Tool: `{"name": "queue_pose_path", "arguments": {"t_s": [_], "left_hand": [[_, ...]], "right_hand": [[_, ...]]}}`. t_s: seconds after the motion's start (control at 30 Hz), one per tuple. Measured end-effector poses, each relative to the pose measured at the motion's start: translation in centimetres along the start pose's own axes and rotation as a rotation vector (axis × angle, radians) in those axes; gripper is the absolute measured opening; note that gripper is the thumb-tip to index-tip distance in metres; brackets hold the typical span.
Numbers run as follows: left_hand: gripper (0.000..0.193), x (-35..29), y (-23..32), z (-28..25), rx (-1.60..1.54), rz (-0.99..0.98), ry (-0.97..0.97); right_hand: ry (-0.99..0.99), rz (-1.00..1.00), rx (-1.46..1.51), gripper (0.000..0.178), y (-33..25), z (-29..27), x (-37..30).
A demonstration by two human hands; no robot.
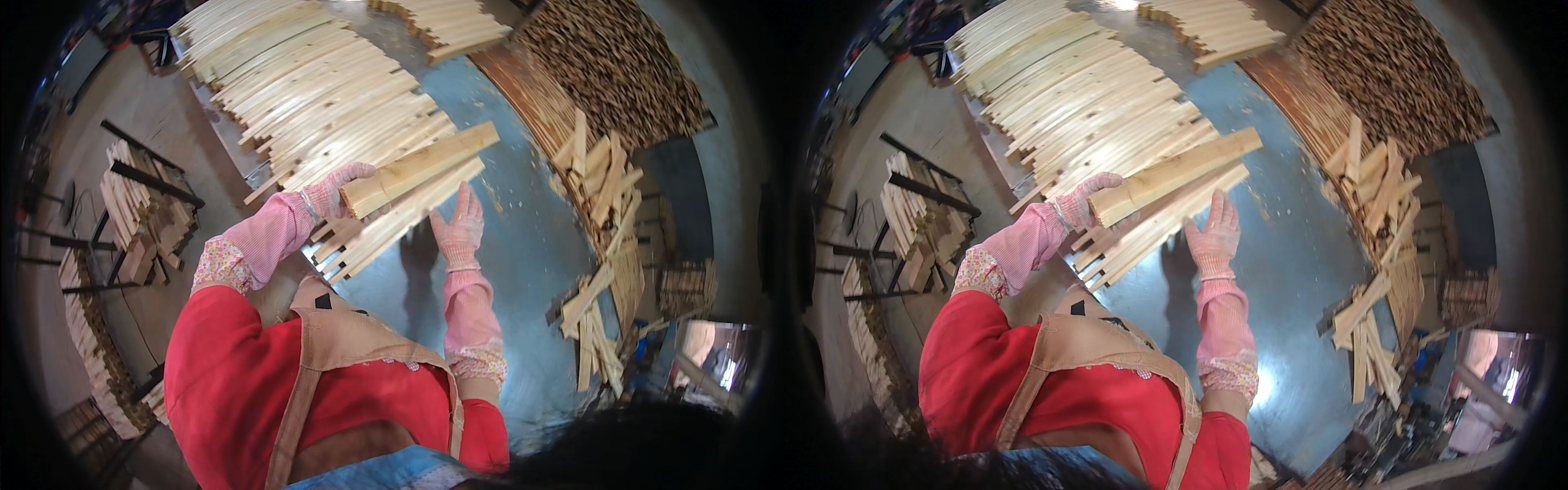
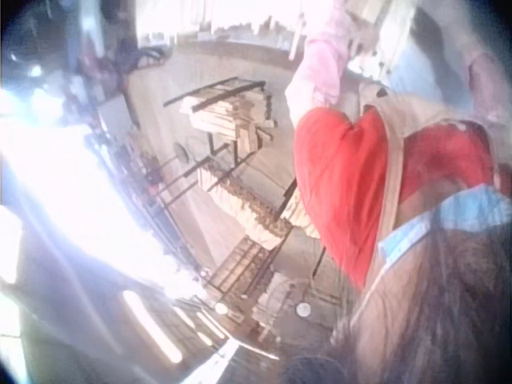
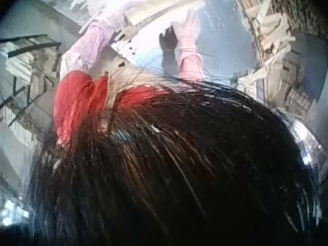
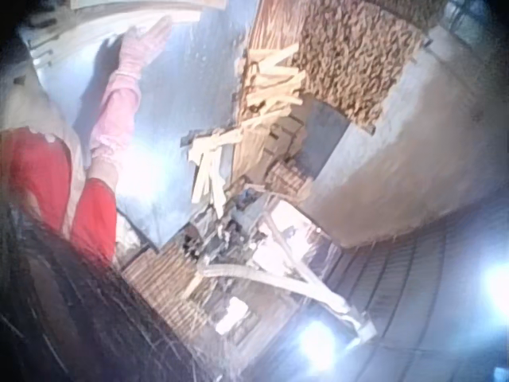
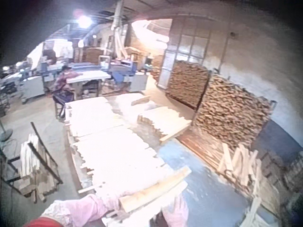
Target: The person sorts and stacks thin wooden slats on a metal table. They pick up individual pieces from a pile, align them, and place them into a neat stack, occasionally moving the stack to a different location on the table.
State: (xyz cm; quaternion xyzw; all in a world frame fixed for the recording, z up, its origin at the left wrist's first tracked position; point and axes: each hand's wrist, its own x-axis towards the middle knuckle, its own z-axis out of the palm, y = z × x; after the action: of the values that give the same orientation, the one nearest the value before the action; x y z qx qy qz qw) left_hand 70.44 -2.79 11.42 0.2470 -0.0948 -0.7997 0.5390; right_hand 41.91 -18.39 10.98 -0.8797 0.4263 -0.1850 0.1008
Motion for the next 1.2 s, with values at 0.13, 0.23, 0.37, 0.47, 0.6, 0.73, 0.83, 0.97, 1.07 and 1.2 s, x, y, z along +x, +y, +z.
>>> {"name": "queue_pose_path", "arguments": {"t_s": [0.13,0.23,0.37,0.47,0.6,0.73,0.83,0.97,1.07,1.2], "left_hand": [[0.075,3.4,-3.1,2.8,0.092,-0.267,-0.091],[0.074,5.0,-4.8,6.7,0.184,-0.325,-0.146],[0.074,7.6,-6.9,8.1,0.537,0.003,0.034],[0.058,10.3,-7.4,9.1,0.494,0.145,-0.022],[0.051,10.7,-9.7,11.6,0.638,0.276,0.02],[0.048,11.4,-9.9,12.0,0.634,0.215,0.09],[0.042,11.1,-9.4,11.9,0.66,0.2,0.119],[0.036,12.0,-9.2,8.3,0.506,0.272,0.094],[0.032,12.2,-8.5,7.4,0.42,0.242,0.134],[0.025,11.8,-8.5,7.2,0.486,0.262,0.307]], "right_hand": [[0.27,-0.183,-0.22,0.086,3.6,-4.6,-0.6],[0.071,-0.345,-0.237,0.067,7.9,-6.9,-2.2],[-0.223,0.2,0.198,0.034,4.0,-10.8,-6.6],[-0.409,0.5,0.329,0.06,4.5,-9.4,-9.1],[-0.452,0.563,0.916,0.055,4.4,-7.2,-12.1],[-0.467,0.641,0.956,0.045,3.6,-6.6,-12.6],[-0.431,0.641,1.114,0.048,3.1,-6.2,-13.7],[-0.492,0.695,1.425,0.049,1.9,-4.3,-17.9],[-0.507,0.783,1.414,0.047,1.5,-3.0,-20.9],[-0.473,0.812,1.177,0.051,2.7,-2.6,-21.8]]}}
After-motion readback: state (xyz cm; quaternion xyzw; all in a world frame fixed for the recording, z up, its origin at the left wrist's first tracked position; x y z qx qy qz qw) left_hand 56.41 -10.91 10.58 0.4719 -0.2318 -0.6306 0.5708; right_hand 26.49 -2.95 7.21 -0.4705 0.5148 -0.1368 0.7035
